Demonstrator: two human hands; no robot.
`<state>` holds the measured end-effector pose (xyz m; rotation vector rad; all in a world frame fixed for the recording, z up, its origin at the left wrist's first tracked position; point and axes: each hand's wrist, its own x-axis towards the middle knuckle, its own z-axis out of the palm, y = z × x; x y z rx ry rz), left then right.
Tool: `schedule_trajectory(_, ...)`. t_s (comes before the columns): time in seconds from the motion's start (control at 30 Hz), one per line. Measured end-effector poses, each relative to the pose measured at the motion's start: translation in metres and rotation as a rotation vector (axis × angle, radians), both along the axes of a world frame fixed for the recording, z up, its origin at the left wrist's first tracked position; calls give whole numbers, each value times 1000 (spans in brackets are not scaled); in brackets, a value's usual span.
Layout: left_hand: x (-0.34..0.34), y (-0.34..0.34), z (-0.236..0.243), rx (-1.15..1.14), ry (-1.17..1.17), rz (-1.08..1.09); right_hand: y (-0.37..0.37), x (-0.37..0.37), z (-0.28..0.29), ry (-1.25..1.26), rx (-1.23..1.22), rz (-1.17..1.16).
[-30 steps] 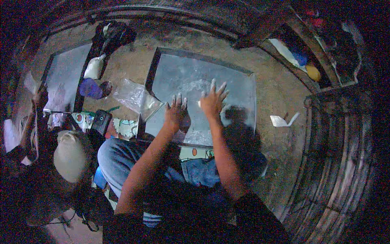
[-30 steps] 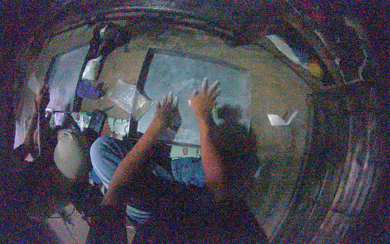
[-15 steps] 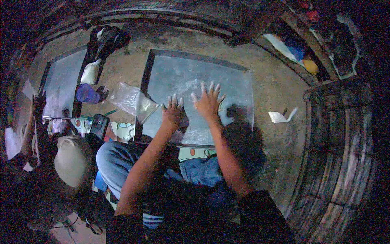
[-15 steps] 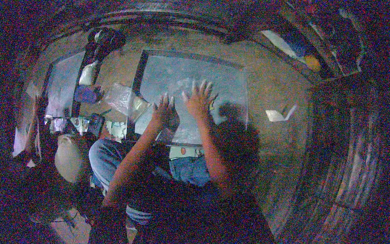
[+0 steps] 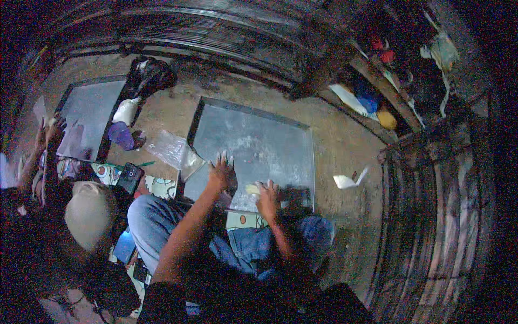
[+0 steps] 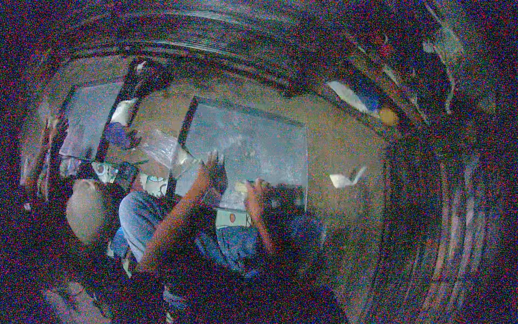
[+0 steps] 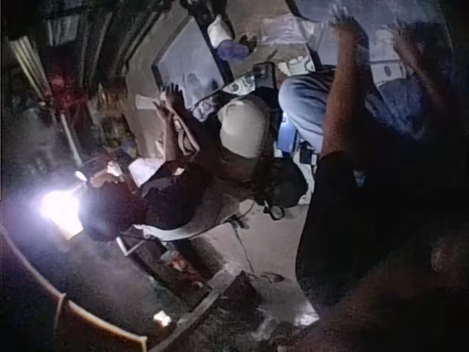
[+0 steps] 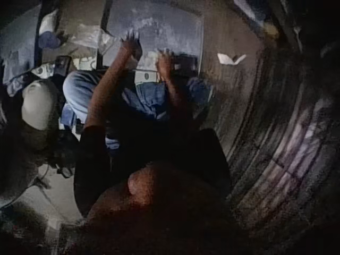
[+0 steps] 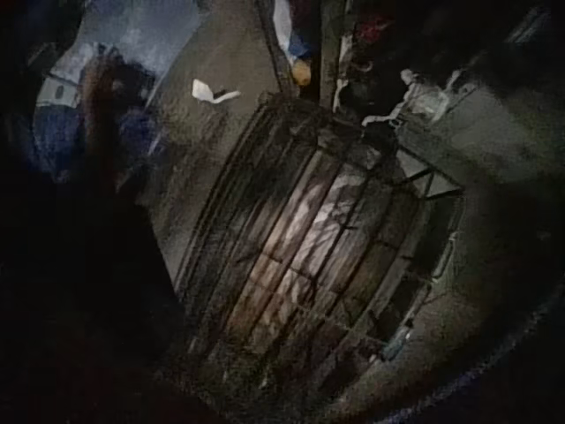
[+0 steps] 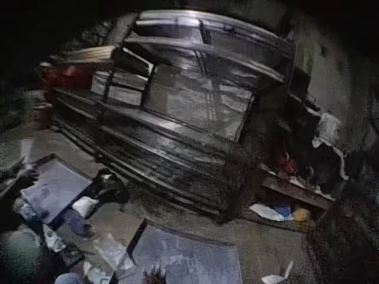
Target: The person kneads and shapes dough on a tray by hand, repeatedly folding and pressing it.
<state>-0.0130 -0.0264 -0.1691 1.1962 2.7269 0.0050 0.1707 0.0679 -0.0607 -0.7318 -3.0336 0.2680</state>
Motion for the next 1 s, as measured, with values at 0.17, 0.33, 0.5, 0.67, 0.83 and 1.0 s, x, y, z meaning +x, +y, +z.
schedule_trajectory(0.17,11,9,2,97,-26,51,62,2,-17,508,-545,-191)
schedule_trajectory(0.33,8,-5,-5,764,-309,95,36,-24,9,711,-614,-218)
schedule_trajectory(0.5,12,6,51,5,-206,33,56,-9,27,276,-52,49)
schedule_trajectory(0.67,14,-1,70,44,-252,83,61,-34,50,136,-133,381)
schedule_trajectory(0.83,18,3,81,-16,-267,28,98,-35,24,3,-182,346)
schedule_trajectory(1.0,22,-10,79,26,-110,102,31,-76,106,116,-592,-87)
